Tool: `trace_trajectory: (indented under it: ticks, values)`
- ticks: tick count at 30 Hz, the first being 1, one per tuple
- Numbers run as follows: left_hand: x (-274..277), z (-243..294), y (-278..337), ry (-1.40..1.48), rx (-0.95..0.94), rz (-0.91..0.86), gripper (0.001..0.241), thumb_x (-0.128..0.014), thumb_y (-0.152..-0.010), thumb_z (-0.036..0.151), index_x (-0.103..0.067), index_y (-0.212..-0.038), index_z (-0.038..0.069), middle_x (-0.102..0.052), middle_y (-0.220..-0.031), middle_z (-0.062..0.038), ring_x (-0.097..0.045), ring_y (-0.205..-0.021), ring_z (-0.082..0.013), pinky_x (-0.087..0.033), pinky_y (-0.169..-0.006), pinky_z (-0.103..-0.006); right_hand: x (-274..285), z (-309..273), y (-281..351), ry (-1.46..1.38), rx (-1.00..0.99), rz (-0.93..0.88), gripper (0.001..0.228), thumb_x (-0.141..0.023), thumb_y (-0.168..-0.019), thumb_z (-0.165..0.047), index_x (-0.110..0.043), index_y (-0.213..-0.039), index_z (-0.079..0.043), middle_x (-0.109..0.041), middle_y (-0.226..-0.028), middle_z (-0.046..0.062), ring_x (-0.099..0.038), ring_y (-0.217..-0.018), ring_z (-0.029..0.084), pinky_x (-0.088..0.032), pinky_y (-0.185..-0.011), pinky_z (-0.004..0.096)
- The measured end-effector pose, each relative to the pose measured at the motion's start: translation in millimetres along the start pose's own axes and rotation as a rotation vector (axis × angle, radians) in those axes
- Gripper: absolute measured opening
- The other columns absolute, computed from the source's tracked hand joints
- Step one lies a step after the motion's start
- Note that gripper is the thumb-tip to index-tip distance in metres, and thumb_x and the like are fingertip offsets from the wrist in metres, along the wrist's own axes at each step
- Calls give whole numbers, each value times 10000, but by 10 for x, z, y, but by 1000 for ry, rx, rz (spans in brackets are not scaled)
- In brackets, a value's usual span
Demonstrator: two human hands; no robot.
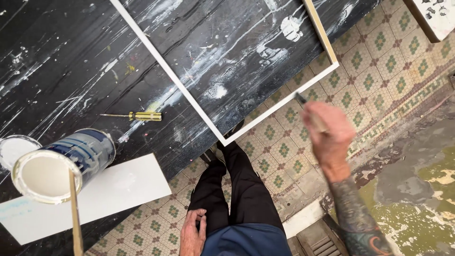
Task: Painting the edges of a wooden picture frame with white paint using a foam brush
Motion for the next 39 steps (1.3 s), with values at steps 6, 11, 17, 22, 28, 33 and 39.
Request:
trace_trajectory:
  ticks: [6,11,17,22,28,33,39]
  values:
    - [215,-666,349,98,17,355,295,-452,-938,389,-679,-1058,244,-669,-1032,43,-670,-916,-116,-607,-734,-309,-574,-1588,822,-440,134,-234,126,-721,-880,-141,-709,-984,-70,-744,-943,116,-747,-818,208,-629,-740,311]
    - [415,-1238,650,258,143,637,290,-477,-995,324,-723,-954,176,-715,-979,26,-673,-894,-135,-522,-752,-296,-394,-1992,751,-584,62,-275,167,-755,-832,-103,-709,-984,-52,-737,-983,106,-735,-895,187,-605,-849,277]
    - [21,-2288,993,488,486,580,302,-500,-975,361,-702,-1020,142,-713,-991,-43,-662,-885,-205,-503,-807,-344,-481,-2751,488,-552,209,-347,120,-733,-837,-60,-710,-945,-13,-733,-968,97,-716,-899,219,-564,-846,306]
    - [-683,-2786,1118,684,579,560,257,-584,-929,321,-709,-1064,141,-719,-920,-43,-651,-830,-166,-533,-798,-320,-866,-3295,470,-444,469,-437,142,-720,-879,-46,-661,-1007,-26,-725,-1018,80,-715,-920,234,-570,-837,324]
    - [-1127,-2863,1331,809,657,502,291,-553,-926,375,-715,-1054,170,-721,-985,-27,-671,-931,-176,-537,-847,-344,-1376,-3707,439,-371,567,-501,219,-705,-920,-106,-656,-1118,-24,-725,-1052,120,-720,-902,227,-610,-790,325]
    - [-1390,-2887,1418,886,660,551,303,-574,-921,365,-705,-1068,136,-738,-970,-43,-684,-934,-183,-525,-796,-335,-1545,-3965,423,-350,569,-533,153,-680,-960,-69,-670,-1108,-33,-716,-1080,89,-687,-967,228,-524,-886,319]
    - [-1491,-2815,1427,972,620,599,240,-596,-913,313,-708,-1054,154,-740,-983,-12,-677,-905,-167,-515,-753,-331,-1605,-4105,490,-347,696,-651,183,-665,-955,-46,-657,-1134,-10,-711,-1087,107,-687,-995,245,-545,-901,343]
Point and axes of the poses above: each hand's wrist, its own y-axis away from the middle knuckle, its own x-axis out of the back of the hand, z = x × y, the point moved 7 cm from there along -y, towards the middle knuckle
